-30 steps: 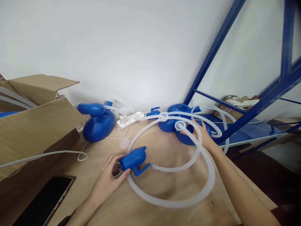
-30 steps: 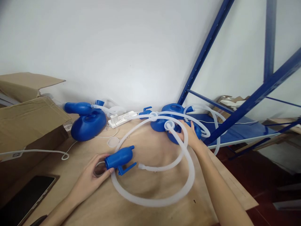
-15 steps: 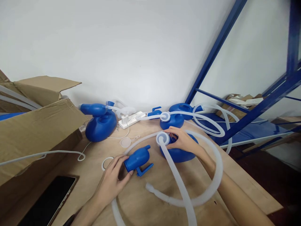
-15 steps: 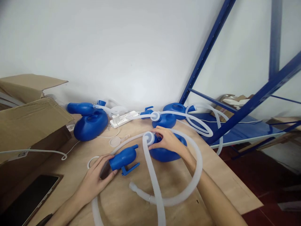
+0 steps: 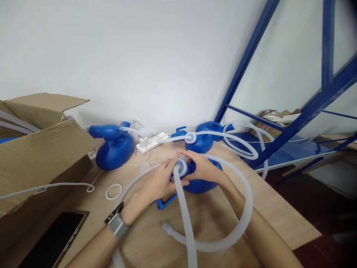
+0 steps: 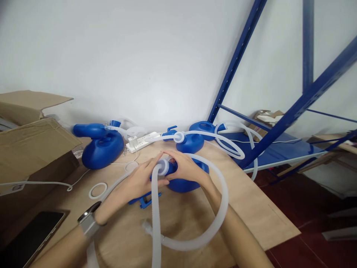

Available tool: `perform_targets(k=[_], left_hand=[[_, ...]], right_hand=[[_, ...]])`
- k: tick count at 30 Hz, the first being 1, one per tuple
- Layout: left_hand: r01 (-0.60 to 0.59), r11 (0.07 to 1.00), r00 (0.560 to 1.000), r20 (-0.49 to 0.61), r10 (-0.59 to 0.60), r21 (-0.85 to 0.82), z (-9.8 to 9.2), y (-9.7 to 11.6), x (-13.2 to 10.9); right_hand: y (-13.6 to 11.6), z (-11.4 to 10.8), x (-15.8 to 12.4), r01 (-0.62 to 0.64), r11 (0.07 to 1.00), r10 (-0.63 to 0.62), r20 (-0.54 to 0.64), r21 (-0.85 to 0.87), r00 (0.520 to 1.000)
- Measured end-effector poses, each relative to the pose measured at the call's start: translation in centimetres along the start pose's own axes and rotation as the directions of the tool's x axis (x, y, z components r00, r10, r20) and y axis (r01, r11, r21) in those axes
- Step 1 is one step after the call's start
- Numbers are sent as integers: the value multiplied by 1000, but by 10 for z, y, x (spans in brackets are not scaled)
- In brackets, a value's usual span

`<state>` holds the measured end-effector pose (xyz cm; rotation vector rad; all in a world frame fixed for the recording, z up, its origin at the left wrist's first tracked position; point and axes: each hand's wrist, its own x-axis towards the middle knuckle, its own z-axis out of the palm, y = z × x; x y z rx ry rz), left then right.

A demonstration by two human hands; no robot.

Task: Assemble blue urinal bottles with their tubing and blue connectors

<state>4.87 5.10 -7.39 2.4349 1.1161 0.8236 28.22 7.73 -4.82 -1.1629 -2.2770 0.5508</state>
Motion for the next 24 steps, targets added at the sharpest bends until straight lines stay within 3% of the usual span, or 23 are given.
perform_targets(k=[3, 7, 11, 17, 24], left_hand=[[-35, 989, 999, 25, 31, 142, 3, 0, 22], [-49, 955, 998, 62, 32, 293, 4, -5, 30], [10, 960, 999, 41, -22, 280, 4, 0, 27], [265, 945, 964, -71, -255, 194, 12, 22, 18], [315, 925, 948, -20, -318, 211, 7, 29, 18]], right_hand=[[0, 5, -1, 0, 995, 1, 7, -95, 1000], [-4, 12, -2, -40, 954, 38, -13, -299, 999], [-5, 16, -3, -31, 958, 15, -61, -285, 998], [-1, 24, -9, 36, 949, -88, -152, -315, 984], [3, 34, -13, -6, 915, -84, -206, -403, 975]])
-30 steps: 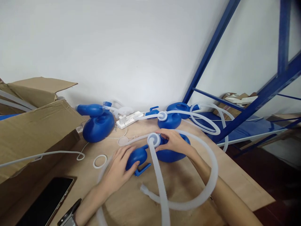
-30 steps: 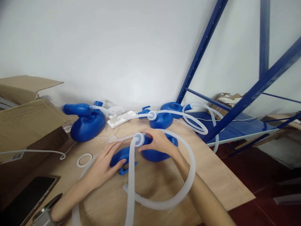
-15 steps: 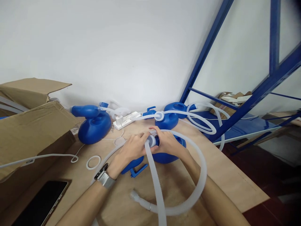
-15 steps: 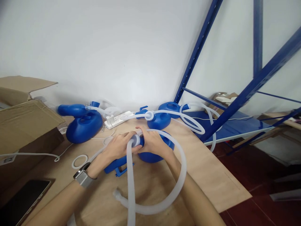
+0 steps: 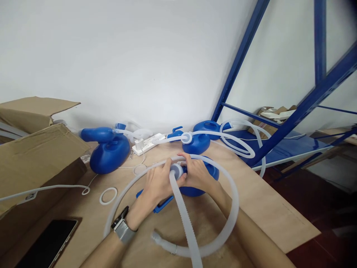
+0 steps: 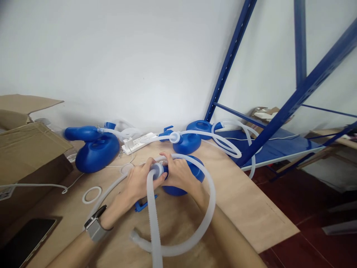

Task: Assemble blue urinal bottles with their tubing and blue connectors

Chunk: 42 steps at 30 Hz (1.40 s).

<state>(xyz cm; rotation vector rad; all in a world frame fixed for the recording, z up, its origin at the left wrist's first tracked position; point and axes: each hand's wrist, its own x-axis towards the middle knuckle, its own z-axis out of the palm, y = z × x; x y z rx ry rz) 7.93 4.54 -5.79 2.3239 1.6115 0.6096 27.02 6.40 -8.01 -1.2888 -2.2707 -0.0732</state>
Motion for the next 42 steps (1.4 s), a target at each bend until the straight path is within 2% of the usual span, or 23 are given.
perform_targets(k=[3, 7, 12, 18, 22, 27, 31, 35, 40, 42], left_hand=[[-105, 992, 994, 23, 107, -75, -8, -4, 5], [-258, 948, 961, 46, 271, -187, -18, -8, 13], [-209, 976, 972, 94, 214, -57, -13, -5, 14], [-182, 982, 983, -8, 182, -57, -4, 3, -1], [-177, 984, 982, 66, 176, 5, -13, 3, 1], [-283, 959, 951, 134, 278, 23, -29, -7, 12], [-313, 948, 930, 184, 319, -61, -38, -12, 21], [-259, 954, 926, 243, 290, -152, -43, -9, 25], [-198, 939, 959, 145, 245, -281, -41, -9, 24], [-159, 902, 957, 162, 241, -401, -39, -12, 25]], right_hand=[[0, 2, -1, 18, 1000, -18, -7, 6, 1000], [0, 2, -1, 32, 999, -32, -22, -15, 999], [-5, 1, 0, -5, 1000, 5, -32, -18, 999], [-7, -1, 1, -20, 999, 19, -24, -43, 1000], [-7, 1, 0, -19, 1000, 19, -26, -20, 999], [-7, 1, 0, 7, 1000, -7, -32, 2, 999], [-7, 1, -1, 4, 999, -3, -51, 33, 999], [-7, 1, 0, -6, 1000, 7, -39, 20, 999], [-7, 3, 0, -9, 999, 8, -17, -53, 1000], [-7, 4, -1, -1, 997, -1, -20, -75, 1000]])
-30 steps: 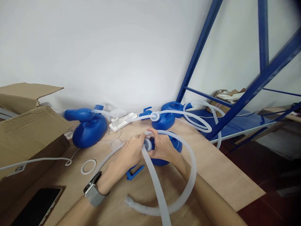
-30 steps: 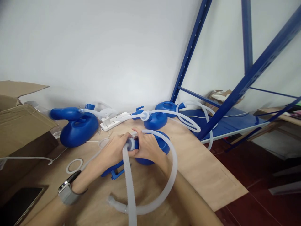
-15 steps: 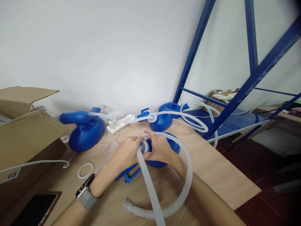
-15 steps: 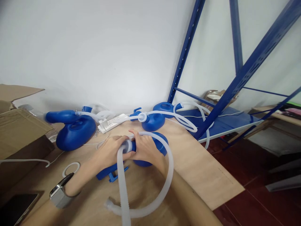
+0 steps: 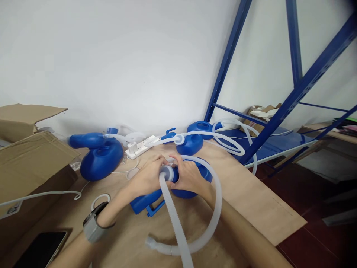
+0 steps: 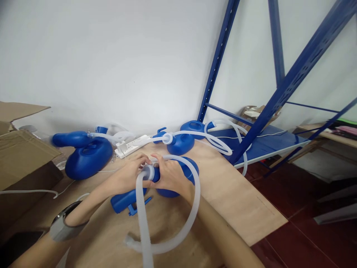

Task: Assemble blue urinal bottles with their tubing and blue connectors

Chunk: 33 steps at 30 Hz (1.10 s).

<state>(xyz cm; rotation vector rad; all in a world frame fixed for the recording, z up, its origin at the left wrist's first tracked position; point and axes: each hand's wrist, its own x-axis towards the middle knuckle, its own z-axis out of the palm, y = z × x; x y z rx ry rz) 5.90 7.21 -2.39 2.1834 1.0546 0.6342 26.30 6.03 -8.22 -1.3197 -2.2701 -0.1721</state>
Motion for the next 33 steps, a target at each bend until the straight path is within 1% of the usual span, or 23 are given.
perform_targets(k=[2, 4, 5, 6, 8, 10, 12, 15, 19, 21, 24, 26, 28, 30, 31, 33], left_hand=[[65, 975, 997, 65, -52, -210, 2, -5, 2], [157, 892, 986, 125, -114, -424, 6, -9, 3], [190, 843, 980, 141, -137, -503, 8, -10, 2], [209, 804, 978, 144, -154, -556, 11, -11, 2], [206, 757, 979, 128, -161, -620, 17, -12, 0], [165, 769, 986, 97, -133, -618, 19, -11, -1], [126, 808, 992, 75, -101, -576, 18, -11, -1], [101, 857, 994, 80, -70, -505, 13, -12, 0], [102, 903, 994, 67, -82, -417, 9, -14, 0], [85, 936, 996, 27, -81, -341, 8, -14, -1], [4, 979, 999, -31, -11, -204, 8, -15, -4], [-60, 994, 997, -57, 54, -96, 8, -17, -8], [-139, 989, 986, -86, 144, 58, 8, -23, -15], [-221, 943, 962, -104, 253, 249, 6, -30, -23], [-251, 908, 948, -104, 300, 336, 4, -34, -27], [-288, 840, 923, -100, 371, 459, 1, -40, -32]], right_hand=[[0, 1, -1, 7, 1000, -7, -12, -24, 1000], [0, 3, -1, 26, 999, -27, -25, -39, 999], [0, 3, -1, 34, 998, -35, -29, -45, 999], [0, 3, -1, 38, 998, -40, -30, -53, 999], [-1, 3, -1, 26, 997, -29, -34, -71, 999], [-3, 3, 1, 3, 996, -6, -41, -84, 999], [-4, 3, 2, 0, 996, -3, -45, -86, 999], [-5, 4, 4, 12, 995, -16, -43, -97, 999], [-5, 4, 4, 8, 994, -13, -39, -113, 999], [-5, 4, 4, 9, 995, -13, -40, -96, 999], [-4, 6, 3, -3, 999, 1, -58, -37, 998], [-4, 8, 1, -10, 1000, 9, -105, -3, 994], [-3, 11, -2, 0, 1000, 1, -203, 3, 979], [-4, 10, -5, 4, 1000, -9, -308, -17, 951], [-4, 9, -7, 6, 999, -18, -339, -35, 941], [-6, 5, -8, 33, 997, -54, -335, -69, 941]])
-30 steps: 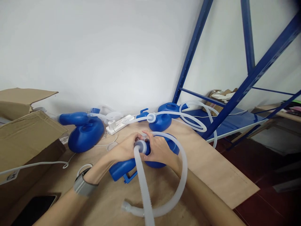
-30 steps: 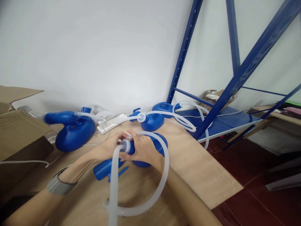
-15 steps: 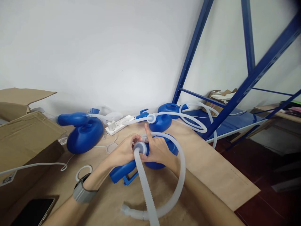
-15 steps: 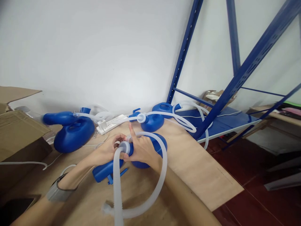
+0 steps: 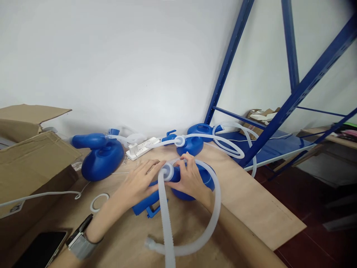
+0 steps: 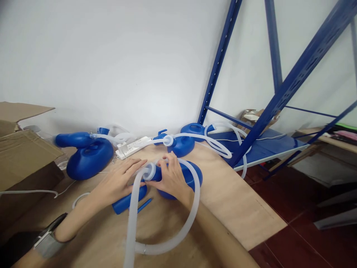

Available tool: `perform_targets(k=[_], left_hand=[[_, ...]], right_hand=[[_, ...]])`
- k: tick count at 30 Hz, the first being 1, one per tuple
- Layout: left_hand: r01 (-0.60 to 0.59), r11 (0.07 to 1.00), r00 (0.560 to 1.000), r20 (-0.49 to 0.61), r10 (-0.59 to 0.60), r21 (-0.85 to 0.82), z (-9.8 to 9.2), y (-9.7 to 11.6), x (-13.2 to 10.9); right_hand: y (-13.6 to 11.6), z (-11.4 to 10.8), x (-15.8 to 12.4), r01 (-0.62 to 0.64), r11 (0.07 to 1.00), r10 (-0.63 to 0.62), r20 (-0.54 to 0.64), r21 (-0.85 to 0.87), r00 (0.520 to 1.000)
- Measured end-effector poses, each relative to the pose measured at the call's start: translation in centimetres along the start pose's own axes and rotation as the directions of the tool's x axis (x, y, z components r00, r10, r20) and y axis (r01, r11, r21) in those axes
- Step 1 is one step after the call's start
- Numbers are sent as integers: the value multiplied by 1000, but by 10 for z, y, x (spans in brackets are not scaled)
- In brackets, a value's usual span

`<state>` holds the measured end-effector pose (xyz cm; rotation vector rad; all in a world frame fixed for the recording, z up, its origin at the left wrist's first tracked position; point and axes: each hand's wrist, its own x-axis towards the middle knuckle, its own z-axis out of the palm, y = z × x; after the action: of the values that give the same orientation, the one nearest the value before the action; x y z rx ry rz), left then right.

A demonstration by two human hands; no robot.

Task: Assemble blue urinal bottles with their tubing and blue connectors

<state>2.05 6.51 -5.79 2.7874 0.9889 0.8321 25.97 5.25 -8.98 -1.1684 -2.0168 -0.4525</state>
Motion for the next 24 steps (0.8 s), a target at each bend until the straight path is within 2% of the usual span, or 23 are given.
perform_targets(k=[3, 6, 10, 14, 18, 24], left_hand=[[-69, 996, 998, -5, 69, 60, -3, -3, -2], [-105, 994, 994, 35, 104, 24, -1, -3, 4], [-133, 990, 989, 62, 136, -47, 7, -4, 13], [-172, 984, 979, 106, 176, -48, 9, -8, 18], [-174, 985, 966, 191, 174, -13, 5, -8, 22], [-175, 984, 956, 247, 161, 37, -8, -3, 31]], right_hand=[[-1, -5, 1, 55, 998, -58, 79, 40, 995], [-2, -5, -1, 38, 996, -47, 99, 84, 994], [-1, -3, -5, 18, 998, -25, 125, 55, 992], [0, -4, -4, 8, 996, -23, 167, 89, 986], [1, -4, -2, 18, 995, -38, 193, 103, 980], [4, -2, -1, 52, 993, -72, 197, 105, 978]])
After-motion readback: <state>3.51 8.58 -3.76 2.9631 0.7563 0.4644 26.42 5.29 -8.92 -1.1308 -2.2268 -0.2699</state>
